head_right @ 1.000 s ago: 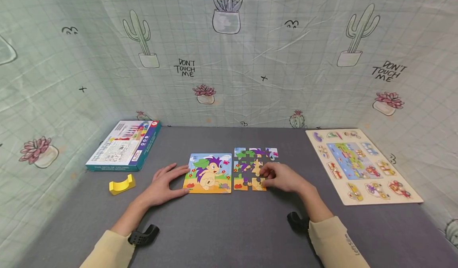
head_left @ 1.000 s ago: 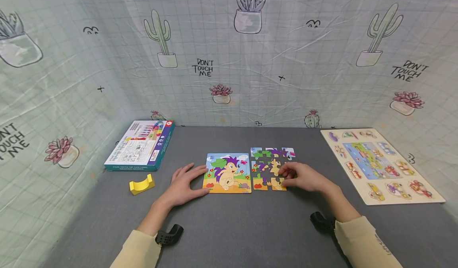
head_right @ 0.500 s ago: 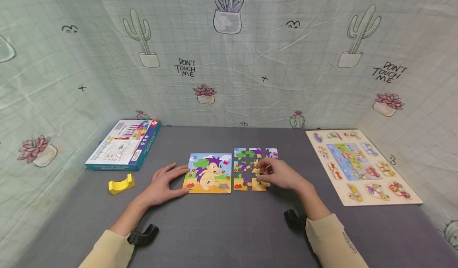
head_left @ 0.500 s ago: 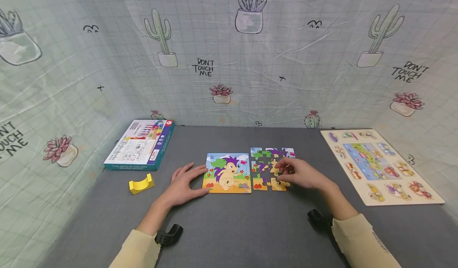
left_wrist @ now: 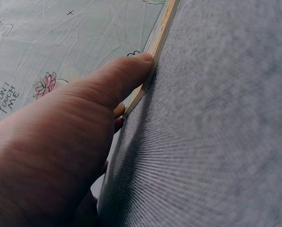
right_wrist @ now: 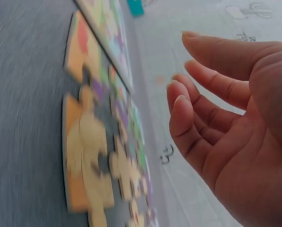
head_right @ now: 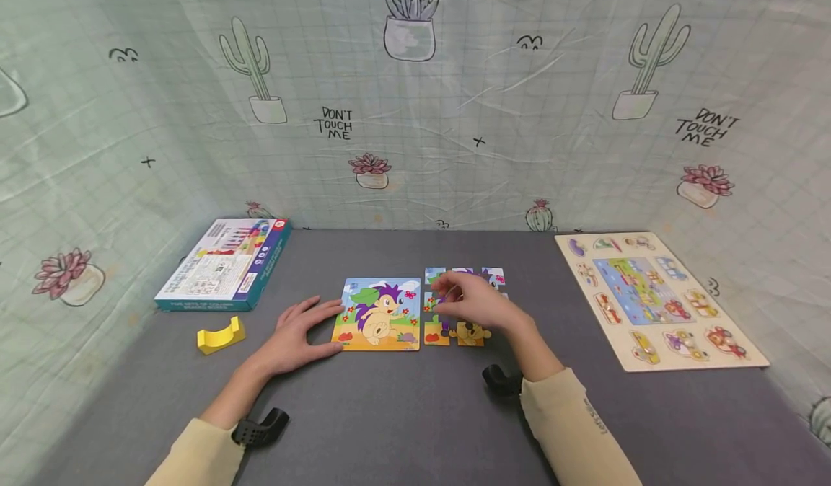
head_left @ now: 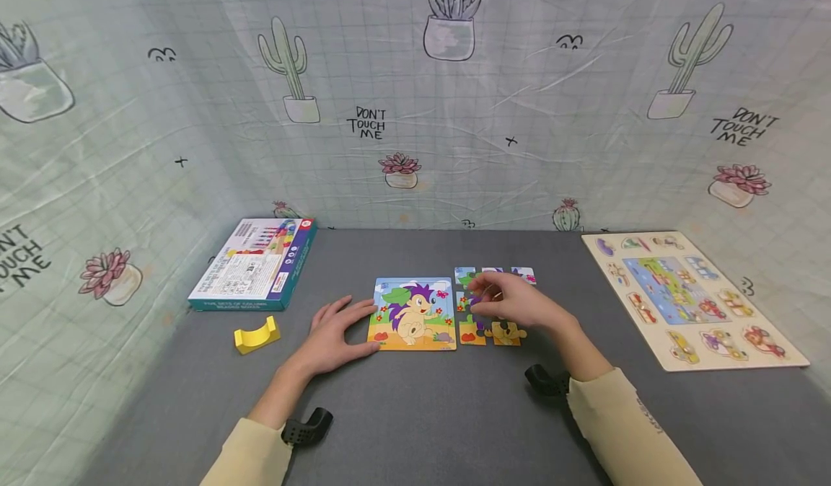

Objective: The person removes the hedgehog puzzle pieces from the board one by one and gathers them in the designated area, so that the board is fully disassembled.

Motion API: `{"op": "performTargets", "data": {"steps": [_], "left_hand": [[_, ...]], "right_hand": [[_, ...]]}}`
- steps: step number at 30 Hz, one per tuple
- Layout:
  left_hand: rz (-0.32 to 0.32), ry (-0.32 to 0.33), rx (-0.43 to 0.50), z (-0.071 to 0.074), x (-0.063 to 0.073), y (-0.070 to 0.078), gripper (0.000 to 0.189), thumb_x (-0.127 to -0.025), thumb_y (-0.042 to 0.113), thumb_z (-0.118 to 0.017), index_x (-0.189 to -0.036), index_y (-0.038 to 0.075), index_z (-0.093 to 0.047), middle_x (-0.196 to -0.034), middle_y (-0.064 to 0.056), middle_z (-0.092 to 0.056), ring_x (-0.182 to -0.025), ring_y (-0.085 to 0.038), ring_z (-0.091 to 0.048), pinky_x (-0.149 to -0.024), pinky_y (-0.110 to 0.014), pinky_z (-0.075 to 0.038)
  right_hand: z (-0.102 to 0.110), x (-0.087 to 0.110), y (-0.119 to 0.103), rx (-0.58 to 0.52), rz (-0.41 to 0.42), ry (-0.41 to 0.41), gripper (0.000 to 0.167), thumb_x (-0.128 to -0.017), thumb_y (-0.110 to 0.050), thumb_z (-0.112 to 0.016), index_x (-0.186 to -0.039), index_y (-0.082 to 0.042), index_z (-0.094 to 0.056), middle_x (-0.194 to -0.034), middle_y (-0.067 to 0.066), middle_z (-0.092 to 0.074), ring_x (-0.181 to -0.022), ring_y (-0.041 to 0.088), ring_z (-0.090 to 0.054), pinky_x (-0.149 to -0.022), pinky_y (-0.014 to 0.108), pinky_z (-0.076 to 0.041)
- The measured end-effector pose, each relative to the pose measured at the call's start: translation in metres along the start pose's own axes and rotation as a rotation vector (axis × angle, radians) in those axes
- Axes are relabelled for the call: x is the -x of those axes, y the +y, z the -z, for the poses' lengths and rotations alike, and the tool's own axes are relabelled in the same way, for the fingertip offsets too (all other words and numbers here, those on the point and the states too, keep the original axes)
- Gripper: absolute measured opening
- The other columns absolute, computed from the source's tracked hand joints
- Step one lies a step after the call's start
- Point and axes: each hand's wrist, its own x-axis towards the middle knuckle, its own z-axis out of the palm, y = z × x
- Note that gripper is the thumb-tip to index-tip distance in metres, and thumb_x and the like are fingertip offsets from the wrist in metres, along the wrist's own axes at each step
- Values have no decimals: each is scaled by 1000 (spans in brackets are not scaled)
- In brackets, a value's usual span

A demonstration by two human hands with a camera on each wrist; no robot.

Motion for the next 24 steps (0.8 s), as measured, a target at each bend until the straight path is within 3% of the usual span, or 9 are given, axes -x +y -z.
{"op": "performTargets", "data": {"steps": [7, 14, 24], "left_hand": [[5, 0, -5, -2, -1, -1, 69, -85, 44, -79, -145, 16, -58, -150, -6, -51, -147, -39, -25, -113, -65, -7], [5, -4, -4, -2, -2, 0, 70, -85, 44, -79, -145, 16, -58, -151, -6, -50, -147, -39, -24, -113, -64, -7], [2, 0, -8, -2, -1, -1, 70, -85, 44, -79, -145, 16, -57, -151, -5, -49, -147, -39, -24, -114, -64, -7]], "right_hand": [[-15, -17, -10, -20, 26, -23, 33, -93, -13, -74, -120, 3, -63, -97, 6, -63, -85, 21, -59, -71, 33, -52], [-27, -28, -12, -69, 42, -79, 35, -95, -13, -71, -124, 4, -61, -108, 12, -63, -87, 23, -60, -74, 36, -52], [-44, -33, -13, -68, -6, -126, 34, -94, -13, -72, -123, 1, -61, -105, 8, -63, -87, 22, -62, -70, 34, -50]]}}
